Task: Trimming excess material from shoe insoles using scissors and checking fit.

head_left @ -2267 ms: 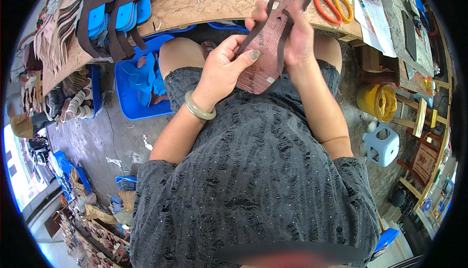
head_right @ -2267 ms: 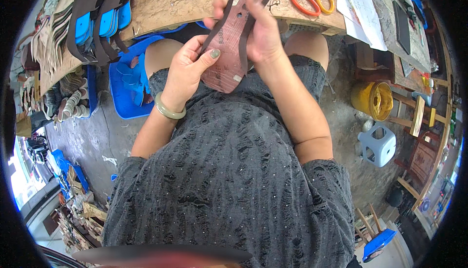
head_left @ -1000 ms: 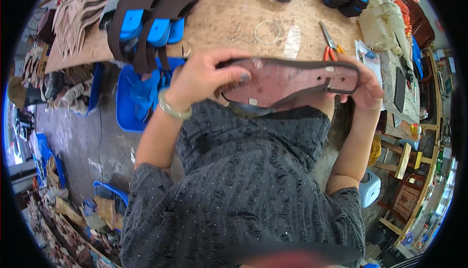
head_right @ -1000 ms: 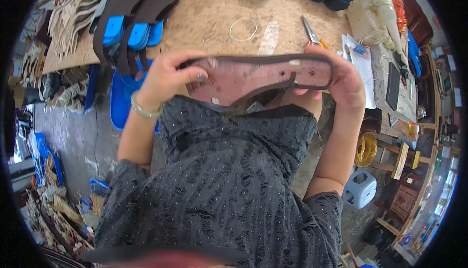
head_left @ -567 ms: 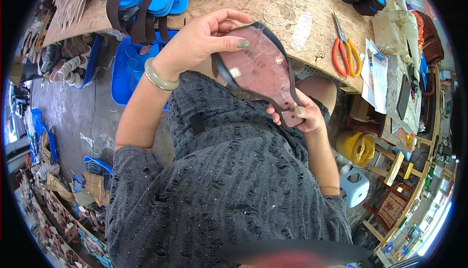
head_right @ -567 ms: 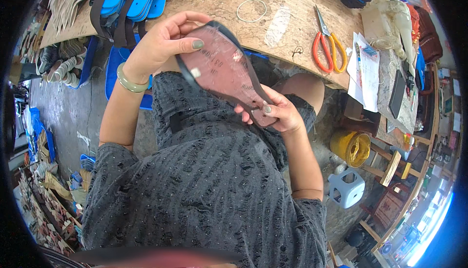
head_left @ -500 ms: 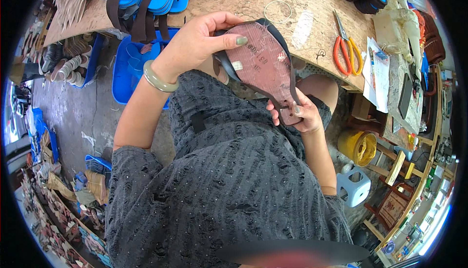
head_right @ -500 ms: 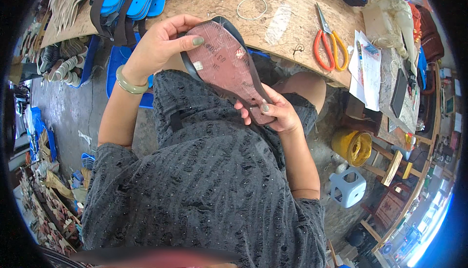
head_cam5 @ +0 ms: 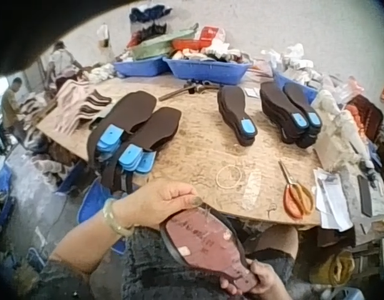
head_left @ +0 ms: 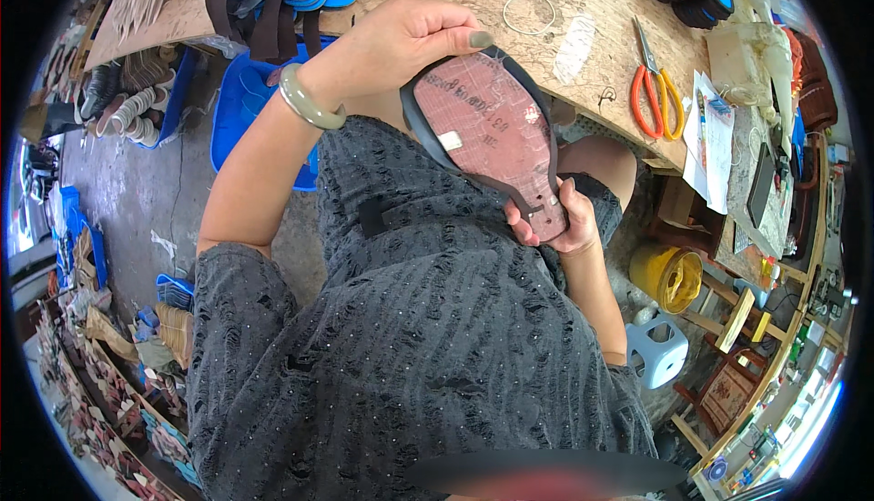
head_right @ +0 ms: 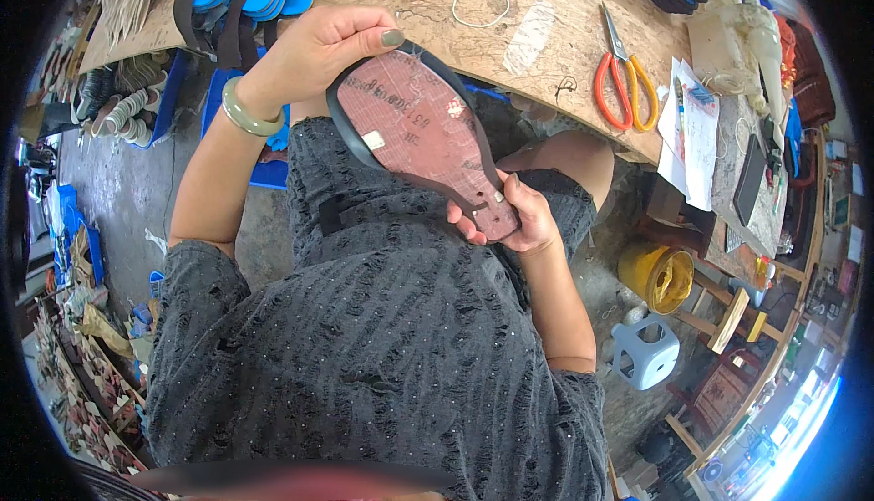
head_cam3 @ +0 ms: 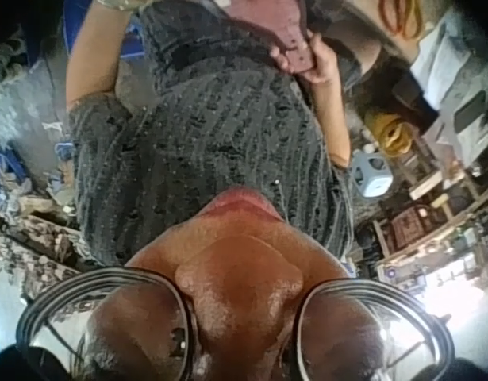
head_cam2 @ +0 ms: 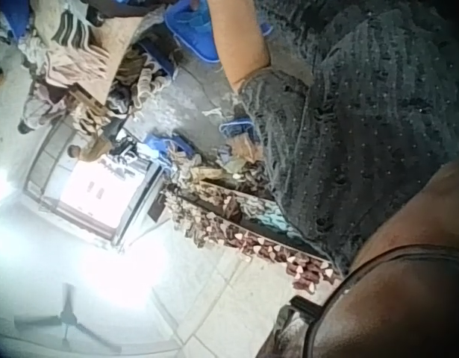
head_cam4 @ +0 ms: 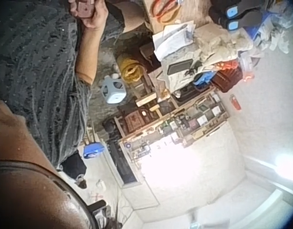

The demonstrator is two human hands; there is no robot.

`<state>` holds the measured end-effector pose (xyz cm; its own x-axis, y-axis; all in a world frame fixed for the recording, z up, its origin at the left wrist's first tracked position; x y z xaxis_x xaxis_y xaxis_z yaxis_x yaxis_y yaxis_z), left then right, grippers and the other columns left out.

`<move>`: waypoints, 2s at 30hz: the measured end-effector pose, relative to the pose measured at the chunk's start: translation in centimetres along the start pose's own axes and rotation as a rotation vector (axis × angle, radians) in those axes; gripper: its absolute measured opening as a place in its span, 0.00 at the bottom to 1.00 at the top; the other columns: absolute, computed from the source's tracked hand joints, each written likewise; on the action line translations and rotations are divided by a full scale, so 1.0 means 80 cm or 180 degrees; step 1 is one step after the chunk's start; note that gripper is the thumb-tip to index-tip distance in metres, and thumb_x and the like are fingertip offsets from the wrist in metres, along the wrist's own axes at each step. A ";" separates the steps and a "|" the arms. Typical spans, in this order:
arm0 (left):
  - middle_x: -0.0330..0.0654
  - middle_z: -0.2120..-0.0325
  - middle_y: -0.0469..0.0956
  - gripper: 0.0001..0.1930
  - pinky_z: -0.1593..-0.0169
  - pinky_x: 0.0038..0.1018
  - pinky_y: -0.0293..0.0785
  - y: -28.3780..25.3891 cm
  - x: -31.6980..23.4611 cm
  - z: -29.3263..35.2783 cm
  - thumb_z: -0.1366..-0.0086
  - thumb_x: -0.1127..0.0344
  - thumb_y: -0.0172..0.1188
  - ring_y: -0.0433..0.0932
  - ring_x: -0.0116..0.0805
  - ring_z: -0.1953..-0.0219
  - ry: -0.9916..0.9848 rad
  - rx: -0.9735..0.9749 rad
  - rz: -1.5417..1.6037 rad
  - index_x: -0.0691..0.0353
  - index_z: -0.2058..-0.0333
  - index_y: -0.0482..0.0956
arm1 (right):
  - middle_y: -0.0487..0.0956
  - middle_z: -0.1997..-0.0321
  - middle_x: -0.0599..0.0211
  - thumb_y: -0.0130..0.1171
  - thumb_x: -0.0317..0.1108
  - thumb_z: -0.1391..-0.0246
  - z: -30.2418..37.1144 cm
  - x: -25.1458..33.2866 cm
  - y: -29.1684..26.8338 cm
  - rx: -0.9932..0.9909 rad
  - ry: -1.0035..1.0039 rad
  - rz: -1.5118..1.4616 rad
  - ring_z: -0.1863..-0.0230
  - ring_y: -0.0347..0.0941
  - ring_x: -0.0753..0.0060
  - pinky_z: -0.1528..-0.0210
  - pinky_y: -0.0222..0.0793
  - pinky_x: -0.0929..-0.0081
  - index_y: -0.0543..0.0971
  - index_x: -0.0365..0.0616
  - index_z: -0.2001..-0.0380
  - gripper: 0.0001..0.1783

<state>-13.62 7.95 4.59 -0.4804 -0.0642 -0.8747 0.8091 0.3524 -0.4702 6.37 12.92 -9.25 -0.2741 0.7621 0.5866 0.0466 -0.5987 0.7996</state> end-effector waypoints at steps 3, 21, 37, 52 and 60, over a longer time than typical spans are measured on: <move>0.27 0.80 0.68 0.15 0.70 0.15 0.62 -0.004 0.002 -0.006 0.32 0.58 0.54 0.62 0.15 0.74 0.0063 -0.0102 -0.0026 0.64 0.71 0.77 | 0.75 0.61 0.46 0.48 0.66 0.46 -0.001 0.005 -0.002 -0.0025 -0.0047 -0.0060 0.72 0.72 0.67 0.81 0.66 0.77 0.63 0.35 0.42 0.44; 0.41 0.57 0.76 0.18 0.52 0.26 0.73 -0.118 0.058 0.052 0.35 0.63 0.58 0.76 0.29 0.57 0.0169 -0.2616 0.1693 0.64 0.49 0.72 | 0.77 0.50 0.61 0.52 0.39 0.44 -0.090 0.261 0.018 -0.1781 -0.1571 0.3754 0.54 0.72 0.72 0.53 0.67 0.73 0.73 0.39 0.45 0.25; 0.49 0.48 0.68 0.29 0.48 0.40 0.68 -0.170 0.071 0.036 0.46 0.67 0.63 0.68 0.50 0.49 -0.0728 -0.2239 -0.3710 0.58 0.45 0.67 | 0.72 0.45 0.50 0.51 0.56 0.43 -0.235 0.436 -0.031 -0.3672 -0.2121 0.6866 0.44 0.69 0.48 0.46 0.64 0.51 0.74 0.52 0.46 0.28; 0.47 0.55 0.67 0.27 0.49 0.37 0.66 -0.030 -0.056 0.059 0.51 0.70 0.65 0.69 0.46 0.54 0.0528 -0.2397 -0.3222 0.59 0.50 0.72 | 0.76 0.52 0.56 0.65 0.29 0.52 -0.228 0.222 0.057 -0.1190 -0.2441 0.1374 0.57 0.76 0.69 0.57 0.74 0.75 0.65 0.33 0.46 0.31; 0.44 0.62 0.77 0.27 0.59 0.23 0.75 -0.016 0.015 0.002 0.42 0.60 0.66 0.76 0.28 0.62 -0.0233 -0.1555 0.1479 0.69 0.50 0.68 | 0.80 0.64 0.67 0.59 0.40 0.42 -0.132 0.206 0.040 -0.1823 -0.2158 0.1919 0.63 0.74 0.80 0.60 0.72 0.80 0.77 0.32 0.59 0.18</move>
<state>-15.19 7.23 4.10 -0.0817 0.1389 -0.9869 0.6719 0.7390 0.0484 -8.11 21.00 1.60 0.2423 0.1745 0.9544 -0.5097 -0.8141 0.2783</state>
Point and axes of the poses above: each hand's wrist, its own z-axis away from the middle knuckle, its own y-axis out of the palm, x = y × z, the point moved 10 cm from there along -z, towards the middle knuckle
